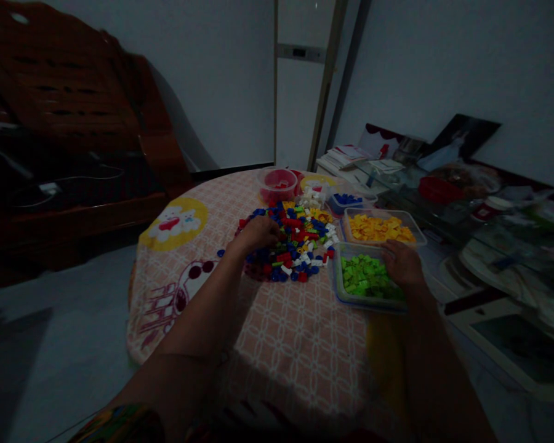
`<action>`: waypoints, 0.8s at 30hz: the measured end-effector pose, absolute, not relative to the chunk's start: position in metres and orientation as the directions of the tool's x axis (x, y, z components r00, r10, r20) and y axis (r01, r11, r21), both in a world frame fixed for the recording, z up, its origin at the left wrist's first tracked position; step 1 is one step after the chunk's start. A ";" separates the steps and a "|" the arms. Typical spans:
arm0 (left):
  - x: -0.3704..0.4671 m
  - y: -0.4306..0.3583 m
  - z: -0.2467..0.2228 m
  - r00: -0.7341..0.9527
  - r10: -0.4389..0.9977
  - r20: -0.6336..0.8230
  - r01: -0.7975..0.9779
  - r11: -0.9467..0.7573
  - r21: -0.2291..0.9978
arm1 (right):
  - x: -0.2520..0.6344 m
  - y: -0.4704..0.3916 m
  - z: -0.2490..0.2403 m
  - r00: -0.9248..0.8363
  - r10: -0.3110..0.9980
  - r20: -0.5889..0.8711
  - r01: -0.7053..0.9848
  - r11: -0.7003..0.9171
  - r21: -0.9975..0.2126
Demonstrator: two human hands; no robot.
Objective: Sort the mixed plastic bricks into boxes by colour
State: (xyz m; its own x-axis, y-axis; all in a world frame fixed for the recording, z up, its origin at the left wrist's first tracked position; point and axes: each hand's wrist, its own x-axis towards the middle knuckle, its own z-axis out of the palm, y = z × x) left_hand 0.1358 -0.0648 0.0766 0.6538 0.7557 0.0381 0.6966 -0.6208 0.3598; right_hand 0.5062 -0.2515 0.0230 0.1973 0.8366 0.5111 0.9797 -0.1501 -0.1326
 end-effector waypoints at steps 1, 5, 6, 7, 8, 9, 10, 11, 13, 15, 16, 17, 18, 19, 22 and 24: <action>0.137 -0.065 0.075 0.650 0.759 0.021 0.716 -0.622 0.318 | 0.507 -0.251 0.023 0.195 0.839 0.508 0.980 -0.148 -0.132; 0.148 -0.071 0.069 0.633 0.774 -0.009 0.764 -0.623 0.168 | 0.508 -0.251 0.021 0.188 0.836 0.515 0.981 -0.134 -0.141; 0.150 -0.072 0.067 0.629 0.777 -0.003 0.769 -0.621 0.150 | 0.508 -0.251 0.021 0.188 0.835 0.516 0.981 -0.132 -0.144; 0.152 -0.073 0.065 0.627 0.779 0.003 0.771 -0.622 0.139 | 0.509 -0.251 0.021 0.188 0.836 0.515 0.981 -0.131 -0.146; 0.153 -0.073 0.063 0.628 0.778 0.008 0.770 -0.623 0.136 | 0.509 -0.251 0.021 0.187 0.839 0.511 0.981 -0.129 -0.147; 0.153 -0.072 0.062 0.631 0.776 0.013 0.767 -0.626 0.140 | 0.509 -0.251 0.021 0.186 0.842 0.506 0.981 -0.128 -0.149; 0.153 -0.071 0.061 0.636 0.772 0.015 0.761 -0.630 0.151 | 0.509 -0.251 0.021 0.187 0.845 0.502 0.980 -0.127 -0.151; 0.152 -0.069 0.060 0.640 0.769 0.016 0.756 -0.633 0.168 | 0.509 -0.251 0.022 0.189 0.846 0.498 0.980 -0.129 -0.153; 0.150 -0.066 0.060 0.648 0.762 0.022 0.740 -0.635 0.222 | 0.509 -0.251 0.022 0.195 0.846 0.496 0.978 -0.134 -0.158; 0.149 -0.064 0.062 0.650 0.758 0.051 0.715 -0.633 0.296 | 0.509 -0.252 0.022 0.196 0.842 0.502 0.978 -0.133 -0.159; 0.149 -0.065 0.063 0.652 0.755 0.070 0.695 -0.632 0.342 | 0.508 -0.252 0.022 0.194 0.840 0.507 0.979 -0.131 -0.158; 0.150 -0.066 0.064 0.659 0.746 0.091 0.663 -0.634 0.397 | 0.508 -0.252 0.022 0.190 0.839 0.510 0.980 -0.127 -0.156; 0.152 -0.068 0.065 0.670 0.735 0.110 0.621 -0.635 0.460 | 0.508 -0.252 0.022 0.186 0.839 0.511 0.980 -0.124 -0.153; 0.155 -0.070 0.066 0.680 0.722 0.126 0.570 -0.629 0.529 | 0.508 -0.252 0.022 0.184 0.840 0.511 0.981 -0.125 -0.149; 0.168 -0.084 0.066 0.710 0.683 0.171 0.377 -0.574 0.727 | 0.507 -0.252 0.022 0.187 0.840 0.509 0.981 -0.132 -0.143; 0.180 -0.094 0.064 0.732 0.655 0.186 0.245 -0.509 0.825 | 0.507 -0.252 0.022 0.190 0.839 0.509 0.980 -0.133 -0.147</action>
State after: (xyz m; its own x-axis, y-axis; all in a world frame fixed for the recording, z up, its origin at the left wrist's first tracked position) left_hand 0.1799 -0.0939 0.0644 0.7323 0.6550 0.1864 0.2454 -0.5091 0.8250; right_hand 0.5073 -0.2515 0.0224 0.1902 0.8393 0.5094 0.9802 -0.1330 -0.1468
